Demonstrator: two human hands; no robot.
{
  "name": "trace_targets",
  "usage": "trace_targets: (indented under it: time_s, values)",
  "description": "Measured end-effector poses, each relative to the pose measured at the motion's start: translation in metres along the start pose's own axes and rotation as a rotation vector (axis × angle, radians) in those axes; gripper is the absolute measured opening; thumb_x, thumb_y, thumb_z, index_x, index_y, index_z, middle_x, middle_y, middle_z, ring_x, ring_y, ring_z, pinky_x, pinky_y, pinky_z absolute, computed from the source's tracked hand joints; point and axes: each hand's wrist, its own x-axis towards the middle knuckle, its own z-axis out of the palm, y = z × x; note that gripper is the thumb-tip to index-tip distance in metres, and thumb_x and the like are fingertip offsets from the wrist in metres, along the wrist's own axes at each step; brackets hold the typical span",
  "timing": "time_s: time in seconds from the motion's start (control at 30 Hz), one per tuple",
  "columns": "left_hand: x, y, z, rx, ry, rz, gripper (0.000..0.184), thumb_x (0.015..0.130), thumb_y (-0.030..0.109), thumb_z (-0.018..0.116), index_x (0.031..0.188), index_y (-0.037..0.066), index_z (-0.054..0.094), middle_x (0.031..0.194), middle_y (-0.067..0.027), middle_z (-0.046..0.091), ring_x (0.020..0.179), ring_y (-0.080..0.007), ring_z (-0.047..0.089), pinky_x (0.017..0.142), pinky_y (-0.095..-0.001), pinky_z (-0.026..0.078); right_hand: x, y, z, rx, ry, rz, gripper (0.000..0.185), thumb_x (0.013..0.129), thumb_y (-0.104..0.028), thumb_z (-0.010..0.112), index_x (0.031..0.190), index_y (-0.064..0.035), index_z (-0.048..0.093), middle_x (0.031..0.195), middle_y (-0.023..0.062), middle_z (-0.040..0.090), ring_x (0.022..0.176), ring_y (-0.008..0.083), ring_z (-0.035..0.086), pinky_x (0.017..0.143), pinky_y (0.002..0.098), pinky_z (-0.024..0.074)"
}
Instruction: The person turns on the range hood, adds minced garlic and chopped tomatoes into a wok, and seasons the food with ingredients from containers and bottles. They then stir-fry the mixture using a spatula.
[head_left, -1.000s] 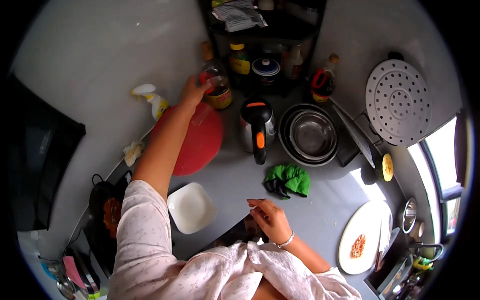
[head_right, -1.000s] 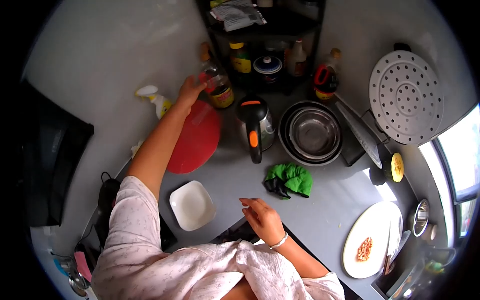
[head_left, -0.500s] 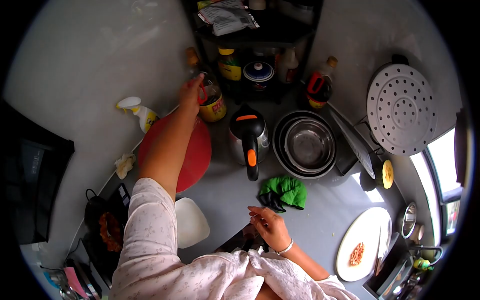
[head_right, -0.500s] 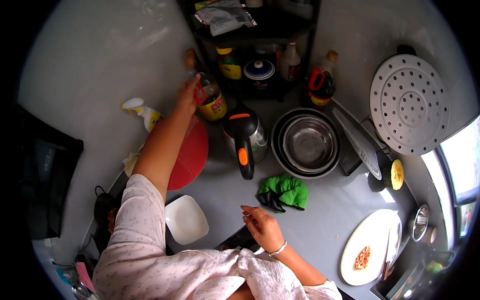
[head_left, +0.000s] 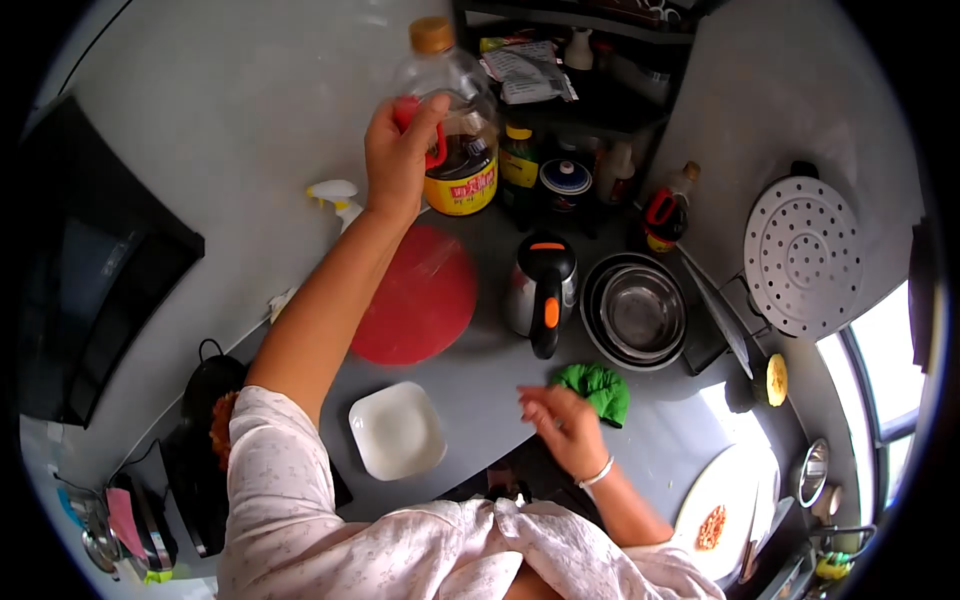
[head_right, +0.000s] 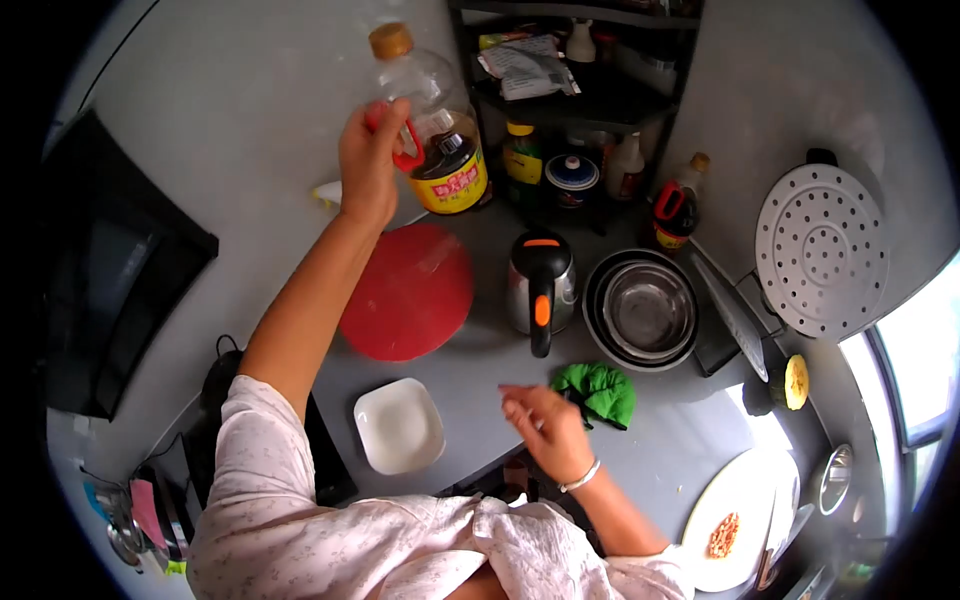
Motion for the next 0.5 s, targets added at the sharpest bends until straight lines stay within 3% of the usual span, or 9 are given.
trace_targets:
  time_s: [0.07, 0.13, 0.2, 0.23, 0.33, 0.4, 0.47, 0.5]
  values:
    - [-0.022, 0.043, -0.004, 0.005, -0.113, 0.056, 0.028, 0.082, 0.028, 0.075, 0.088, 0.007, 0.056, 0.068, 0.0038, 0.046, 0.059, -0.0067, 0.042, 0.054, -0.0217, 0.035, 0.013, -0.032, -0.01, 0.102, 0.086, -0.031, 0.022, 0.09, -0.007, 0.061, 0.111, 0.0015, 0.063, 0.081, 0.0071, 0.061, 0.069, 0.0136, 0.06, 0.06, 0.0249, 0.0484]
    - [-0.051, 0.078, -0.009, 0.03, -0.17, 0.032, 0.028, 0.082, 0.028, 0.075, 0.087, 0.007, 0.057, 0.068, 0.004, 0.048, 0.059, -0.0065, 0.043, 0.053, -0.0213, 0.036, 0.028, -0.064, -0.021, 0.042, 0.201, -0.204, 0.025, 0.091, -0.006, 0.06, 0.115, 0.0012, 0.061, 0.08, 0.005, 0.058, 0.066, 0.0101, 0.057, 0.059, 0.0227, 0.0478]
    - [-0.086, 0.099, -0.009, 0.084, -0.227, 0.036, 0.026, 0.083, 0.028, 0.074, 0.086, 0.007, 0.059, 0.071, 0.0037, 0.054, 0.063, -0.0054, 0.05, 0.057, -0.0207, 0.042, 0.034, -0.108, -0.029, 0.08, 0.317, -0.283, 0.03, 0.094, -0.012, 0.059, 0.121, -0.0003, 0.058, 0.085, 0.0002, 0.055, 0.065, 0.0048, 0.051, 0.056, 0.0192, 0.0436]
    - [-0.107, 0.115, -0.011, 0.138, -0.302, -0.067, 0.029, 0.081, 0.03, 0.076, 0.085, 0.007, 0.059, 0.074, 0.0017, 0.058, 0.068, -0.0048, 0.053, 0.061, -0.0202, 0.044, 0.036, -0.125, -0.032, 0.076, 0.371, -0.391, 0.037, 0.094, -0.014, 0.059, 0.127, -0.0005, 0.053, 0.086, -0.0014, 0.054, 0.065, 0.0035, 0.049, 0.056, 0.0181, 0.0421]
    - [-0.173, 0.132, -0.011, 0.104, -0.409, -0.218, 0.039, 0.076, 0.038, 0.08, 0.084, 0.005, 0.059, 0.07, 0.0015, 0.058, 0.06, -0.0063, 0.052, 0.056, -0.0204, 0.044, 0.025, -0.175, -0.033, -0.076, 0.477, -0.514, 0.047, 0.095, -0.025, 0.059, 0.135, -0.0045, 0.047, 0.086, -0.0028, 0.052, 0.066, 0.0036, 0.043, 0.056, 0.0174, 0.0357]
    - [-0.215, 0.135, -0.017, 0.201, -0.467, -0.154, 0.043, 0.074, 0.039, 0.081, 0.081, 0.005, 0.056, 0.066, 0.002, 0.054, 0.06, -0.0049, 0.05, 0.055, -0.0217, 0.042, 0.007, -0.2, -0.027, -0.295, 0.511, -0.509, 0.04, 0.094, -0.032, 0.06, 0.124, -0.0062, 0.056, 0.079, -0.0012, 0.055, 0.065, 0.0053, 0.045, 0.056, 0.0206, 0.0374]
    - [-0.255, 0.147, -0.027, 0.021, -0.47, -0.316, 0.044, 0.074, 0.039, 0.081, 0.078, 0.006, 0.053, 0.067, 0.0024, 0.052, 0.062, -0.0055, 0.047, 0.056, -0.0227, 0.041, -0.014, -0.213, -0.018, -0.505, 0.537, -0.424, 0.034, 0.092, -0.037, 0.06, 0.105, -0.0059, 0.064, 0.069, 0.0007, 0.058, 0.064, 0.0071, 0.048, 0.056, 0.0235, 0.0388]
    - [-0.275, 0.152, -0.031, 0.038, -0.457, -0.275, 0.045, 0.074, 0.039, 0.081, 0.077, 0.006, 0.052, 0.067, 0.0022, 0.051, 0.063, -0.0059, 0.046, 0.056, -0.0233, 0.041, -0.025, -0.22, -0.009, -0.488, 0.553, -0.426, 0.033, 0.09, -0.038, 0.063, 0.086, -0.0046, 0.064, 0.062, 0.0015, 0.058, 0.058, 0.0072, 0.048, 0.053, 0.0251, 0.0389]
